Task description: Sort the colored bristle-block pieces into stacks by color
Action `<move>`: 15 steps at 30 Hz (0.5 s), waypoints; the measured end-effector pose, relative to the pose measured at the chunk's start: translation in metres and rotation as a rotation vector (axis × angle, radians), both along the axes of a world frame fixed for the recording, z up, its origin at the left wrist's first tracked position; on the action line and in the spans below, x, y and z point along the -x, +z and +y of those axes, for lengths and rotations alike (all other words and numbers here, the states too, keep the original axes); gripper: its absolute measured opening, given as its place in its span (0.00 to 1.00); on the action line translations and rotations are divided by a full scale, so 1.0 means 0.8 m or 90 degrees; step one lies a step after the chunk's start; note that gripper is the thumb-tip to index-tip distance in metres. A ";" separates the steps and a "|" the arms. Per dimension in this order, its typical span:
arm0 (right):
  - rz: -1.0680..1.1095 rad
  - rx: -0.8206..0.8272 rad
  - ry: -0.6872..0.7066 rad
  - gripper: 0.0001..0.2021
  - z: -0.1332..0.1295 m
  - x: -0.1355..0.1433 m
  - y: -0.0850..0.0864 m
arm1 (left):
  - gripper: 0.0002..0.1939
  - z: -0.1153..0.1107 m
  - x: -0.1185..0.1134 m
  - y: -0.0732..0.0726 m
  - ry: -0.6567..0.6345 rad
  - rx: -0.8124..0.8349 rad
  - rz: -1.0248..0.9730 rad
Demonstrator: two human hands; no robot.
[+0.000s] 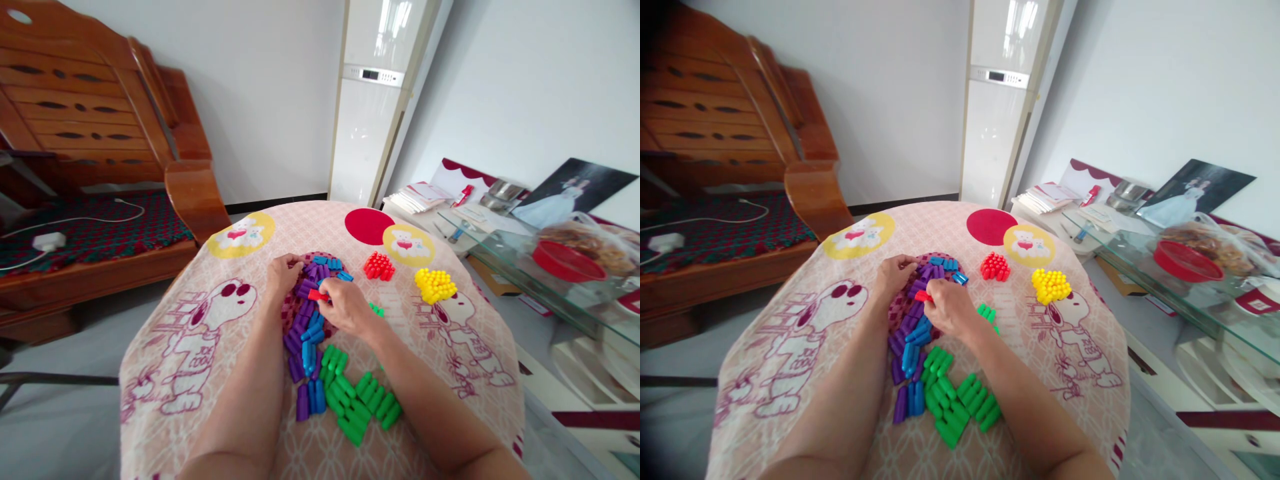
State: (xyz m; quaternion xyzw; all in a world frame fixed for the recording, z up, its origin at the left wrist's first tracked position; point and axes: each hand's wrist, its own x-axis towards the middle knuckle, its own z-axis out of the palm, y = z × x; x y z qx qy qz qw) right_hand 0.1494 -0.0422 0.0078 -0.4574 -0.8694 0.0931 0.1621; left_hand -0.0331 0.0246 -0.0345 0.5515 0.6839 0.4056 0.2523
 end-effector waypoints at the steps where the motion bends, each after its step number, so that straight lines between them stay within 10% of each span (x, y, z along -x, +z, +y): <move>1: 0.041 0.009 -0.021 0.04 0.005 -0.009 0.004 | 0.12 0.000 0.000 0.000 0.001 0.000 0.000; 6: 0.123 -0.017 -0.100 0.05 0.035 -0.068 0.026 | 0.12 -0.003 -0.002 0.005 0.002 -0.002 -0.005; 15: -0.156 -0.032 -0.272 0.08 0.059 -0.119 0.026 | 0.12 -0.001 -0.002 0.003 0.006 -0.002 0.005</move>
